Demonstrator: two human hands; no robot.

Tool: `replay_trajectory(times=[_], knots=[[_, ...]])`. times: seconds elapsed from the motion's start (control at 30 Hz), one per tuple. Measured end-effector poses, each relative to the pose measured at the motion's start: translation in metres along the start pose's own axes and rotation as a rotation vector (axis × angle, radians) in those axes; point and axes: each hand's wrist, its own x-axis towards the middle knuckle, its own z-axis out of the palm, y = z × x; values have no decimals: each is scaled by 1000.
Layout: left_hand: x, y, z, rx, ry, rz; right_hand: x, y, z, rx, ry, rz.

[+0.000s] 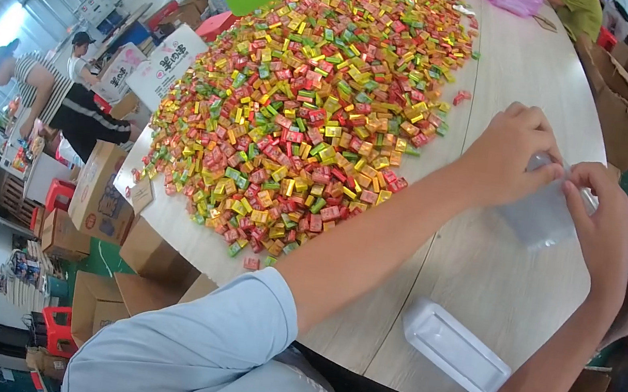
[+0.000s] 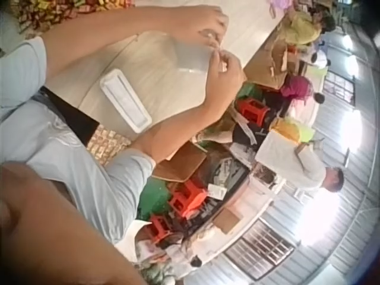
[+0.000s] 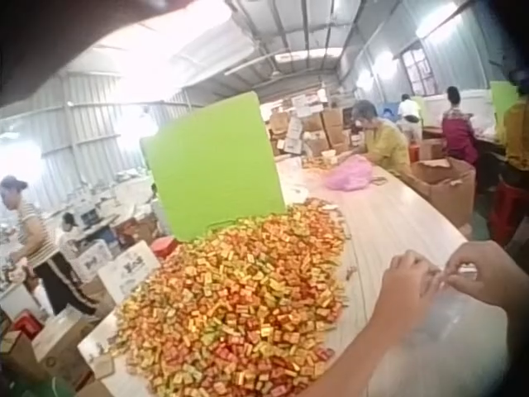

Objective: The recorder is packing small colorful toy parts into clear plastic containers at a factory workstation.

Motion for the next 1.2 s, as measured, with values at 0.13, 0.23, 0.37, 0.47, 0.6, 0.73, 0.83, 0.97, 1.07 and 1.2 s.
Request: replay_trajectory(times=[0.13, 0.23, 0.37, 0.47, 0.6, 0.73, 0.83, 0.97, 1.07, 1.2], knots=[[2, -2, 0, -20, -7, -11, 4, -4, -1, -12, -21, 15], [3, 1, 3, -25, -9, 3, 1, 1, -4, -15, -11, 7], [2, 4, 2, -37, -29, -21, 0, -1, -5, -38, -29, 47], [1, 4, 0, -32, -35, -10, -1, -1, -5, -27, -40, 61], [1, 4, -2, -30, -45, -6, -1, 1, -4, -7, -41, 58], [2, 3, -5, -38, -56, 10, 0, -5, -4, -6, -43, 91], [2, 6, -6, -29, -50, 17, -1, -7, -5, -8, 21, 16], [2, 7, -8, -56, -81, 3, 0, -7, -4, -18, 14, 33], [3, 8, -6, -25, -92, -4, -2, -13, -8, -36, 5, 71], [5, 7, -4, -4, -89, 19, -4, -18, -11, -46, 5, 103]])
